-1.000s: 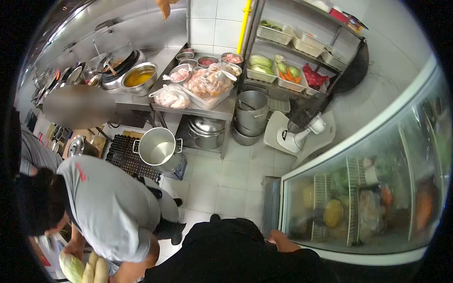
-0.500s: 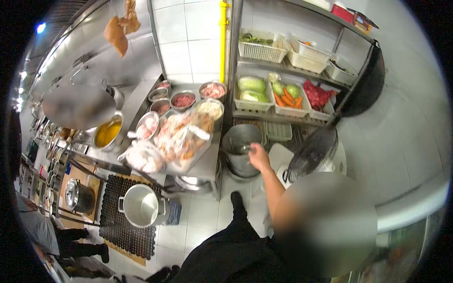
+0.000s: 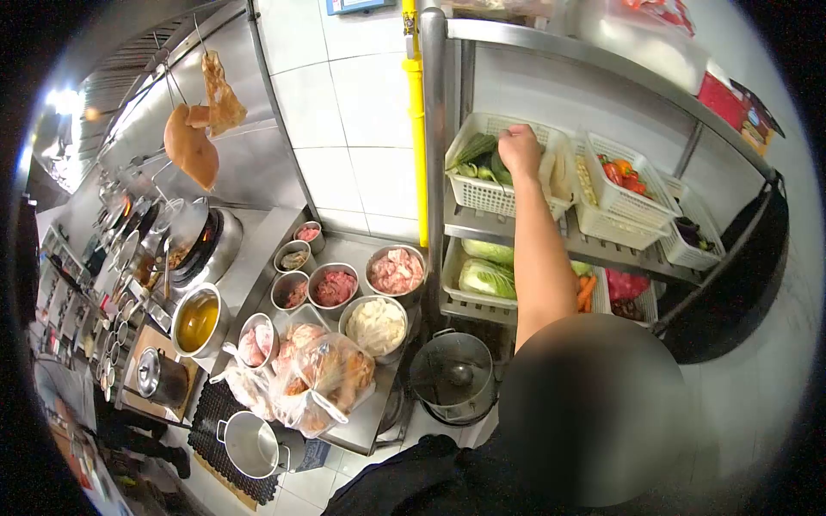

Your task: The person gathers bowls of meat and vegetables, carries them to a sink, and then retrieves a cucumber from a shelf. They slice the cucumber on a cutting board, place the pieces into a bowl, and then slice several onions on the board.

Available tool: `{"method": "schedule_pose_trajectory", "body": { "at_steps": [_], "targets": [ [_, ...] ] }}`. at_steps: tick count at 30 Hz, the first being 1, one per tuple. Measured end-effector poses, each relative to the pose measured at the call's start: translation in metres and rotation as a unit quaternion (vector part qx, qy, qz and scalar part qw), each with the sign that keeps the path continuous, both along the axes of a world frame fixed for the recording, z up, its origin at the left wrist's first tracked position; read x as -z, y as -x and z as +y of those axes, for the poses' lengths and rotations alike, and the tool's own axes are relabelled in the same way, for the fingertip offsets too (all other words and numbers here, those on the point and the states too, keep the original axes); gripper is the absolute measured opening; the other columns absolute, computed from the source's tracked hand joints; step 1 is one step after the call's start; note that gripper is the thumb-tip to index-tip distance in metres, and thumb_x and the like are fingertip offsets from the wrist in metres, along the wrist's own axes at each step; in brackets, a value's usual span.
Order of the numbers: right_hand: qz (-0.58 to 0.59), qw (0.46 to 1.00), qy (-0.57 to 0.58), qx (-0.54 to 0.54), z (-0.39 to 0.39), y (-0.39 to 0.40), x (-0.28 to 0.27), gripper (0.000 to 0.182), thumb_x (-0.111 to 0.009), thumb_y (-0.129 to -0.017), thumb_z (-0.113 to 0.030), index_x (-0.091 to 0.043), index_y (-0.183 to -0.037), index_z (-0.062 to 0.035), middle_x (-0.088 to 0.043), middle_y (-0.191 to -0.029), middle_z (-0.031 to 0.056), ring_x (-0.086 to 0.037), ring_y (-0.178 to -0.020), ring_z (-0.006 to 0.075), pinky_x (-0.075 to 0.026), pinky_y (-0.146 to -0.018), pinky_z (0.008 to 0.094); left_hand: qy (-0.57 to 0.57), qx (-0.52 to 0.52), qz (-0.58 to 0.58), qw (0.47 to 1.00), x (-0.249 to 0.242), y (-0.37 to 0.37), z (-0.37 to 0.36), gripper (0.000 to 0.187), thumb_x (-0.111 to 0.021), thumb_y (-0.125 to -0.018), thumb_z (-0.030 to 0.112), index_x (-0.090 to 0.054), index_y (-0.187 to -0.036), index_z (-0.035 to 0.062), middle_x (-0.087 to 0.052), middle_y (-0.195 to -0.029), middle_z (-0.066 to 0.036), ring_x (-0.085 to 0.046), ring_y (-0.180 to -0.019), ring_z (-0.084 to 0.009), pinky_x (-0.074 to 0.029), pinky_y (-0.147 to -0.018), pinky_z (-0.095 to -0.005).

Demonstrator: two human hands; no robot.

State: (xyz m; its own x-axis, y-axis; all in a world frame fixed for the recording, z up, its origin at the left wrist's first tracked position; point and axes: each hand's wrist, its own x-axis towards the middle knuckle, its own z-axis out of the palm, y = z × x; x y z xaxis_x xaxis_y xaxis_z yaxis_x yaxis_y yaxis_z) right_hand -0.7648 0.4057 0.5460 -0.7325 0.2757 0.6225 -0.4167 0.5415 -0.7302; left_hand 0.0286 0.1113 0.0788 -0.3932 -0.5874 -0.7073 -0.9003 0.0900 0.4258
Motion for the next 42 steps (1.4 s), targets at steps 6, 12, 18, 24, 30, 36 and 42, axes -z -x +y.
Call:
{"method": "schedule_pose_trajectory", "body": {
  "at_steps": [6,12,18,24,30,36,42],
  "targets": [
    [-0.315,0.938,-0.127,-0.068,-0.048,0.025,-0.025,0.055,-0.073,-0.087,-0.052,-0.070,-0.104,0.0001,-0.070,-0.081,0.0105,-0.064,-0.059,0.0211,-0.053,-0.052,0.0367,0.003,-0.064,-0.034,0.997,-0.005,-0.010,0.036,0.035,-0.061,-0.090,0.037,-0.079,-0.099,0.0088,-0.076,-0.098,-0.013,-0.072,-0.085,-0.0292,-0.058,-0.075,-0.0448],
    [-0.339,0.834,0.313,-0.303,-0.021,0.153,0.036,0.048,-0.070,-0.092,-0.047,-0.062,-0.119,-0.0074,-0.063,-0.094,0.0165,-0.063,-0.085,0.0302,-0.055,-0.073,0.0446,-0.027,-0.116,-0.088,0.989,0.001,-0.091,0.094,0.033,-0.062,-0.090,0.036,-0.080,-0.098,0.0091,-0.077,-0.095,-0.012,-0.073,-0.081,-0.0282,-0.059,-0.071,-0.0449],
    [-0.125,0.714,0.450,-0.522,0.078,0.136,0.052,0.040,-0.059,-0.102,-0.019,-0.053,-0.136,0.0019,-0.061,-0.122,0.0175,-0.059,-0.112,0.0305,-0.051,-0.097,0.0450,-0.104,-0.154,-0.129,0.974,0.064,-0.152,0.116,0.033,-0.070,-0.084,0.037,-0.079,-0.091,0.0054,-0.077,-0.087,-0.014,-0.073,-0.074,-0.0281,-0.059,-0.067,-0.0435],
    [-0.080,0.613,0.549,-0.563,0.029,-0.122,0.073,0.033,-0.062,-0.079,-0.011,-0.066,-0.110,0.0008,-0.072,-0.093,0.0180,-0.067,-0.077,0.0302,-0.058,-0.068,0.0440,0.008,-0.229,-0.065,0.971,0.051,-0.163,0.109,0.044,-0.065,-0.083,0.039,-0.078,-0.109,0.0060,-0.074,-0.117,-0.021,-0.070,-0.111,-0.0367,-0.055,-0.097,-0.0452],
    [-0.082,0.509,0.497,-0.698,-0.091,-0.396,0.091,0.022,-0.061,-0.085,-0.014,-0.067,-0.105,-0.0047,-0.070,-0.091,0.0149,-0.063,-0.070,0.0283,-0.055,-0.064,0.0408,0.007,-0.302,0.037,0.953,0.020,-0.231,0.106,0.050,-0.065,-0.086,0.039,-0.073,-0.125,0.0099,-0.071,-0.125,-0.020,-0.066,-0.119,-0.0356,-0.051,-0.104,-0.0430],
    [-0.110,0.325,0.315,-0.885,-0.257,-0.623,0.144,0.035,-0.062,-0.091,-0.015,-0.051,-0.122,-0.0047,-0.055,-0.102,0.0093,-0.055,-0.087,0.0198,-0.053,-0.091,0.0410,-0.004,-0.389,0.015,0.921,0.051,-0.438,0.155,0.051,-0.068,-0.086,0.039,-0.072,-0.128,0.0089,-0.071,-0.126,-0.020,-0.066,-0.120,-0.0355,-0.051,-0.105,-0.0431],
    [-0.371,0.279,0.183,-0.867,-0.397,-0.902,0.182,0.044,-0.064,-0.077,-0.007,-0.055,-0.120,-0.0073,-0.056,-0.102,0.0085,-0.059,-0.090,0.0203,-0.053,-0.081,0.0379,0.028,-0.599,-0.065,0.797,0.050,-0.652,0.210,0.046,-0.066,-0.084,0.036,-0.076,-0.118,0.0072,-0.072,-0.123,-0.020,-0.067,-0.118,-0.0360,-0.052,-0.104,-0.0443]
  ]
}}
